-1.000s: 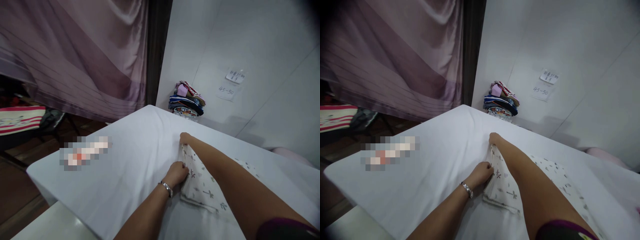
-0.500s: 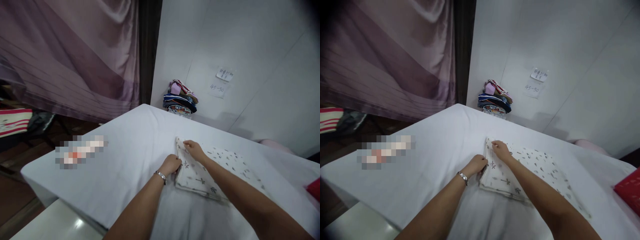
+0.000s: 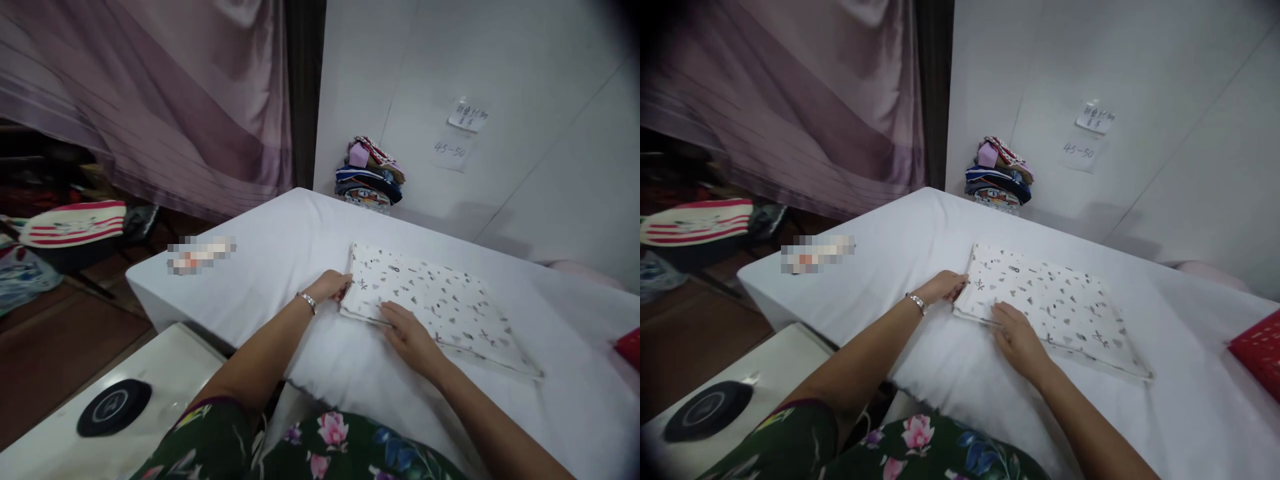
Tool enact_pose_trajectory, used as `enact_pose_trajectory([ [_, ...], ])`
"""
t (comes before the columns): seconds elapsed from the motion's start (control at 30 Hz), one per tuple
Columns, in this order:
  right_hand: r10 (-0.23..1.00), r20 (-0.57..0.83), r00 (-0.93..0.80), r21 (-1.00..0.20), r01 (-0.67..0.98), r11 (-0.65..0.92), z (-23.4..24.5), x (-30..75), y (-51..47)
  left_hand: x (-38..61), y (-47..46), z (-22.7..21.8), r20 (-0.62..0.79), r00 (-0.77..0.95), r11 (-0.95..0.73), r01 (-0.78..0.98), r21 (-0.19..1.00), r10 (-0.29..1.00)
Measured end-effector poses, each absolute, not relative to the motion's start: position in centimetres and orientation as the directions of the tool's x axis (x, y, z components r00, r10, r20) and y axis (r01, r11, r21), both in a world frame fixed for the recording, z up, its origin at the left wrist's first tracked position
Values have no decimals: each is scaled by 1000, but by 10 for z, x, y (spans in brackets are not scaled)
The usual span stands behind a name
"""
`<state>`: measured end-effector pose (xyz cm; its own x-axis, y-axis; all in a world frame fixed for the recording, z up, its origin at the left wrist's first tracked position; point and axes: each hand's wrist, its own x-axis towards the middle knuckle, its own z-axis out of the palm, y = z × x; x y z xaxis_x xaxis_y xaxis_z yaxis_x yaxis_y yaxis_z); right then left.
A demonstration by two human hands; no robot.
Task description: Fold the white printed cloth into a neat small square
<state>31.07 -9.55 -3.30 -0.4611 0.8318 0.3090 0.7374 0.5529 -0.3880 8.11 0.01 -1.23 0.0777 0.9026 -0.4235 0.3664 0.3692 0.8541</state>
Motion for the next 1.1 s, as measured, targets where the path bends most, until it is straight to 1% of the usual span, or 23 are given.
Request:
enact_pose_trajectory([
  [0.17, 848, 300, -437, -382, 760, 527, -45, 343, -100, 73, -29, -12, -380, 77, 328, 366, 871, 922],
  [0.33, 832, 322, -453, -380, 743, 552, -45, 341, -96, 74, -43, -16, -366, 40, 334, 325, 885, 930],
  [0.53, 794, 322, -516, -389, 692, 608, -25, 296, -79, 77, -56, -26, -367, -5, 360, 205, 910, 930],
  [0.63, 769, 294, -568, -379, 669, 640, -22, 265, -68, 78, -65, -31, -335, -14, 334, 133, 933, 942],
  [0.73, 784, 241, -572, -341, 706, 620, -25, 243, -58, 79, -70, -35, -292, -13, 292, 49, 955, 956],
  [0.8, 796, 234, -558, -329, 725, 605, -29, 236, -53, 80, -70, -35, -280, -19, 280, 28, 960, 960],
  [0.93, 780, 294, -552, -382, 680, 626, -35, 239, -51, 81, -68, -34, -284, -42, 285, 36, 958, 958],
  [1.0, 779, 337, -529, -419, 657, 627, -36, 243, -52, 81, -67, -34, -285, -34, 285, -6, 958, 958],
  [1.1, 765, 383, -517, -432, 632, 643, -35, 247, -53, 80, -65, -36, -292, -39, 289, -83, 954, 956],
])
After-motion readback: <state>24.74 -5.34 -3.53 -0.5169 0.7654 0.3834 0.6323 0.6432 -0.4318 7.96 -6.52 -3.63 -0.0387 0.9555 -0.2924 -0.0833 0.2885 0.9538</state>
